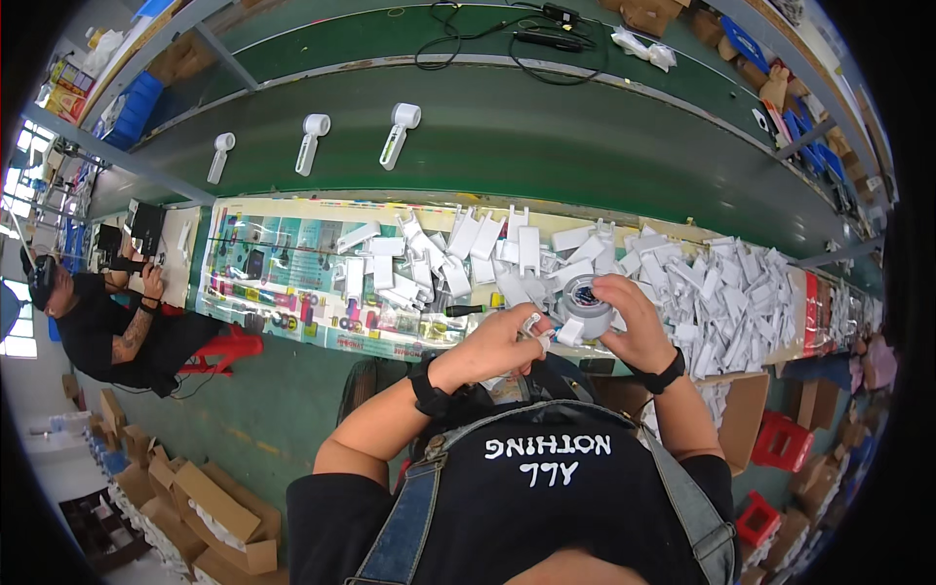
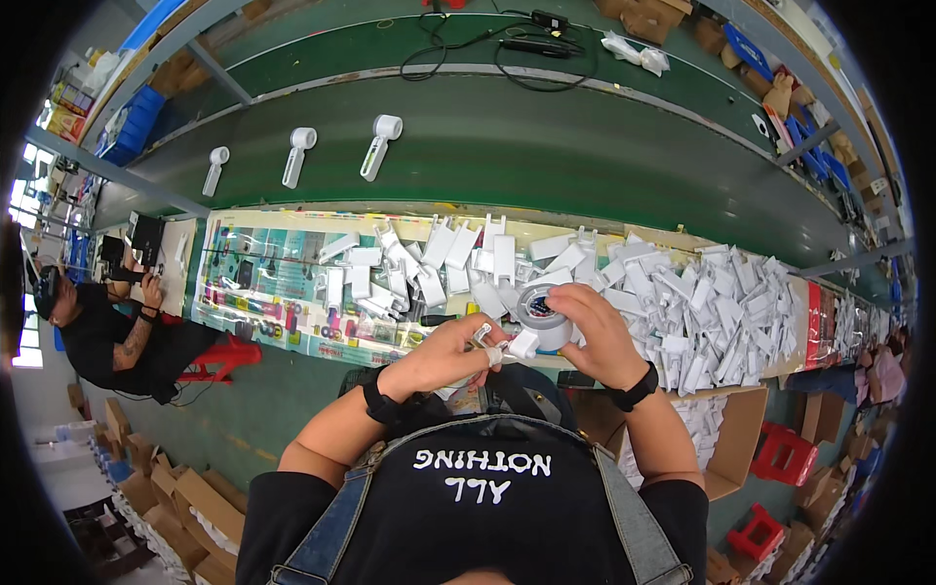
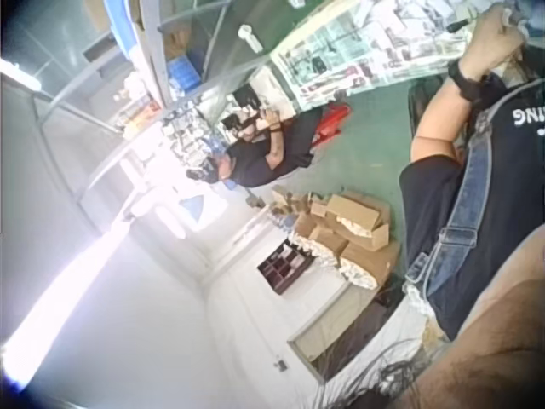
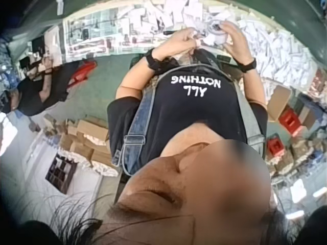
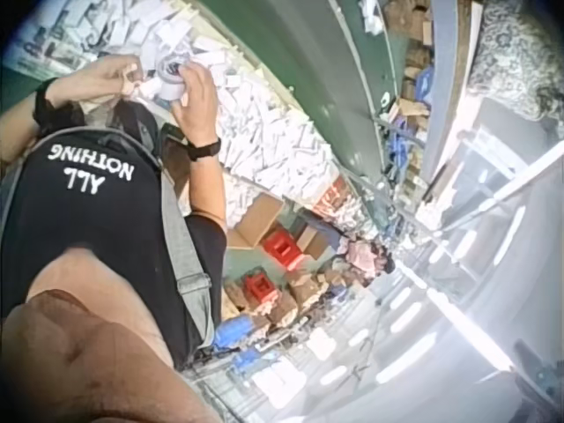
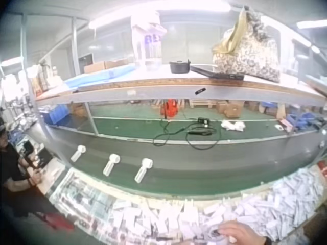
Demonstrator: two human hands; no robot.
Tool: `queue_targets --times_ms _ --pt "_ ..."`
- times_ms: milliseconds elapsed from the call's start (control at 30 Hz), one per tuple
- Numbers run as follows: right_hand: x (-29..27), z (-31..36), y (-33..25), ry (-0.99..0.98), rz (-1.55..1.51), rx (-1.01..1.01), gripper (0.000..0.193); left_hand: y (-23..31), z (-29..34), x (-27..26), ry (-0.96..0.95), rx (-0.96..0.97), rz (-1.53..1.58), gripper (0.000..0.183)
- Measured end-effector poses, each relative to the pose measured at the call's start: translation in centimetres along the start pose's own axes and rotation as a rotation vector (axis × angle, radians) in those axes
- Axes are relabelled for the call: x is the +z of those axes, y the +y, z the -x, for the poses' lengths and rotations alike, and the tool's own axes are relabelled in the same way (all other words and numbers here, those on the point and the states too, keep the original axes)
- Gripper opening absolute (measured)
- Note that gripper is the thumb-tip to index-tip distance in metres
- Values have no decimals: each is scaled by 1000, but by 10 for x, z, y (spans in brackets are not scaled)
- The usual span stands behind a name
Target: The recorder is assembling small portable hand fans by attaching plastic components and internal battery parts.
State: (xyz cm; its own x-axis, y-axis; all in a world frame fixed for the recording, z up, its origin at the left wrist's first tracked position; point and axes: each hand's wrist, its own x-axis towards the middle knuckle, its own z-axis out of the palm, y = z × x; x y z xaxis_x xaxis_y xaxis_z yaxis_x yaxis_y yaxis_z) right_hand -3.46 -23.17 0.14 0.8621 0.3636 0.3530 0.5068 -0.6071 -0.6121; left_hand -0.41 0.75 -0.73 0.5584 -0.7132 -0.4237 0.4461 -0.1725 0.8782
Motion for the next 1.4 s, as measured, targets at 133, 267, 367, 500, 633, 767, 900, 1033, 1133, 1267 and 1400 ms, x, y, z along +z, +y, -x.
queue_targets --times_ms 133,267,367,500,633,767,900,1033,1133,1267,1400 --pt "-3 1 0 -34 -37 7 56 1 0 0 4 26 -64 25" --pt "-10 -9 -8 -96 105 -129 54 -8 -7 3 126 181 -344 28" --pt "-19 -8 -17 -225 -73 -29 53 -6 -6 0 186 251 -629 33" --pt "-31 -19 -29 -426 -220 167 54 -3 -4 9 120 193 -869 33" --pt "-29 -29 -26 -504 -148 191 56 -8 -10 9 153 219 -983 36" --pt "-15 -21 -18 -485 -209 203 58 -6 -2 7 131 281 -937 34" --pt "-1 -10 -11 -469 -361 243 61 -6 3 3 -20 182 -860 30" --pt "29 23 -11 -307 -293 139 59 -13 8 -6 -87 202 -849 26" --pt "46 36 1 -269 -530 235 57 -10 7 -7 -133 151 -895 26" --pt "65 37 55 -152 -1573 948 45 -21 -7 -6 -98 48 -228 20" --pt "72 56 114 -126 -299 756 35 -19 -26 -27 242 167 463 25"
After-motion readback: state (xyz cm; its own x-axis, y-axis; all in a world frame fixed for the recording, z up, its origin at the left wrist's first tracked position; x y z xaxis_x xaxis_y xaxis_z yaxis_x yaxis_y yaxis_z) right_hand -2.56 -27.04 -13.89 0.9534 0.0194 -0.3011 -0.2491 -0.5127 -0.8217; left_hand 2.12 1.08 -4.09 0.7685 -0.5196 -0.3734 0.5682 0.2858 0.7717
